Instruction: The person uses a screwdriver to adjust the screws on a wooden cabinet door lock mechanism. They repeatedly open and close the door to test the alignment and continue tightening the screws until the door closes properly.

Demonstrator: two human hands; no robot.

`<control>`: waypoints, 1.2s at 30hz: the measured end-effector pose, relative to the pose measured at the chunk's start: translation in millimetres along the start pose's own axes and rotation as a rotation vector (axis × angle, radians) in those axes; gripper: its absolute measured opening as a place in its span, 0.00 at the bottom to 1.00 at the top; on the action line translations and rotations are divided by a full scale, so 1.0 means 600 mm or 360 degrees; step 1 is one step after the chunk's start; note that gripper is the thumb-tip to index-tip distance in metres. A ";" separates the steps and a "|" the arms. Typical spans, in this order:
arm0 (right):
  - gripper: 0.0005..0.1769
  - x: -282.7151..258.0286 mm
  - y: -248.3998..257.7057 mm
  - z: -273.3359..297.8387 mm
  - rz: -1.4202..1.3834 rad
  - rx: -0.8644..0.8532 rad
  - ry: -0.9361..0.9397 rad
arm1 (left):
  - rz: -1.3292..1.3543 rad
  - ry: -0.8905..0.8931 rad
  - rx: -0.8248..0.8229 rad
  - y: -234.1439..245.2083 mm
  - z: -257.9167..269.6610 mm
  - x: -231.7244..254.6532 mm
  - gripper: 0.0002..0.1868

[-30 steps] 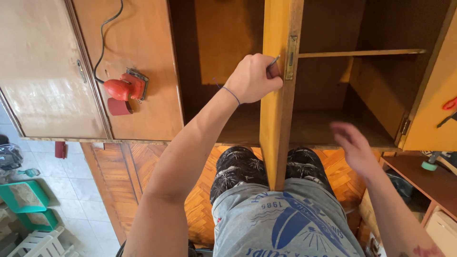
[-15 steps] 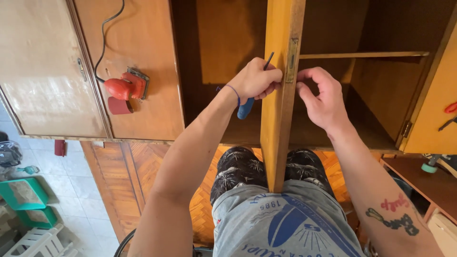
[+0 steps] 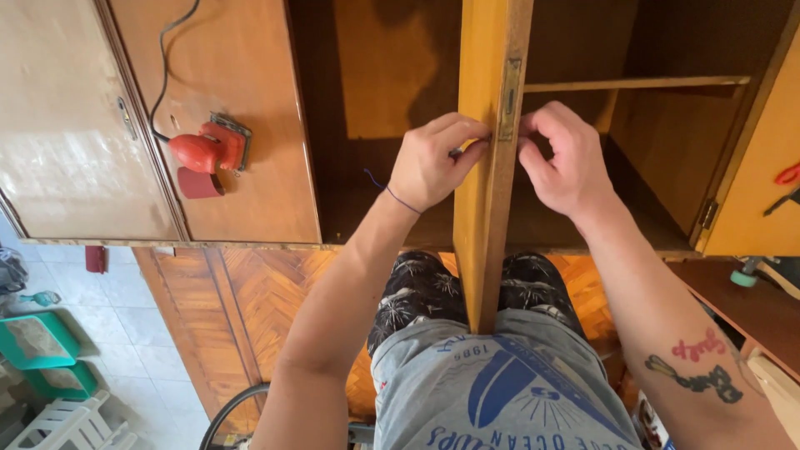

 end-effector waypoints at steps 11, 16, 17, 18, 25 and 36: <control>0.02 -0.009 0.003 0.003 -0.0025 -0.0006 -0.0077 | -0.0276 -0.0262 -0.0061 0.002 -0.022 -0.001 0.06; 0.02 -0.002 -0.001 0.003 0.0107 -0.0011 -0.0023 | -0.0389 -0.0273 -0.0159 0.011 -0.025 0.009 0.08; 0.04 0.001 0.000 0.003 0.0129 -0.0061 -0.0066 | -0.0394 -0.0275 -0.0184 0.012 -0.026 0.011 0.08; 0.06 0.004 0.000 0.003 0.0149 -0.0110 -0.0106 | -0.0402 -0.0279 -0.0209 0.014 -0.028 0.012 0.09; 0.10 -0.042 0.024 -0.031 -0.0119 -0.0334 -0.0531 | -0.0422 -0.0148 -0.0413 0.023 -0.040 0.018 0.07; 0.09 -0.039 0.036 -0.014 -0.0541 -0.0182 -0.0975 | 0.0292 0.0905 -0.0625 -0.006 -0.038 -0.028 0.15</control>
Point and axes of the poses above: each hand's wrist, its own z-axis away from the middle knuckle, its own y-axis out of the back of the hand, x = y × z, the point moved 1 cm from there along -z, towards the middle knuckle, and after that the axes turned 1 degree about x, right-handed, at the moved point
